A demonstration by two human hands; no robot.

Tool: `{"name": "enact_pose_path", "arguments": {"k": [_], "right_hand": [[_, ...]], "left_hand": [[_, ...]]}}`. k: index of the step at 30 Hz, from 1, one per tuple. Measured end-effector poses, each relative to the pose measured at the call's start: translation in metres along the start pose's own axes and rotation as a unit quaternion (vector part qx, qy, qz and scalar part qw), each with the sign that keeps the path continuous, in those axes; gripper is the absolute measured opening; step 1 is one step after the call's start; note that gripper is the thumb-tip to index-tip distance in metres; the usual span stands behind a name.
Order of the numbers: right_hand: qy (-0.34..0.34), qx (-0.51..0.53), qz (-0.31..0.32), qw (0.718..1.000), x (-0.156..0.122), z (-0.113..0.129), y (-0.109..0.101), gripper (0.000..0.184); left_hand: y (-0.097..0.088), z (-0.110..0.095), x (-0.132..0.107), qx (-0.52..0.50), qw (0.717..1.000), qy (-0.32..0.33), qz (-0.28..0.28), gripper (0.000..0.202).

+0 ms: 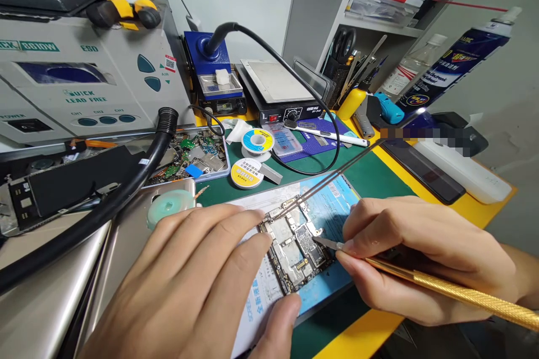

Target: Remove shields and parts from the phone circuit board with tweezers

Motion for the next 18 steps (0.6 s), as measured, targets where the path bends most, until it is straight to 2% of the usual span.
{"name": "enact_pose_path", "arguments": {"k": [12,18], "right_hand": [[-0.016,-0.030,0.014,0.999,0.0003,-0.0012,-0.0016,0.027],[-0.008,-0.035,0.000,0.999,0.0007,0.0012,-0.0009,0.030]], "left_hand": [[0.0002,-0.0016,0.0005,-0.004,1.000,-0.001,0.002,0.024],[-0.0017,-0.0011,-0.0002,-0.003,1.000,-0.004,0.001,0.024]]}}
Point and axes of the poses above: each hand's wrist, its own x-axis towards the middle knuckle, its own y-axis out of the palm, z = x × y, the point moved 3 cm from there along x, towards the middle knuckle, and after that the axes turned 8 degrees about -x, right-handed, at the moved point
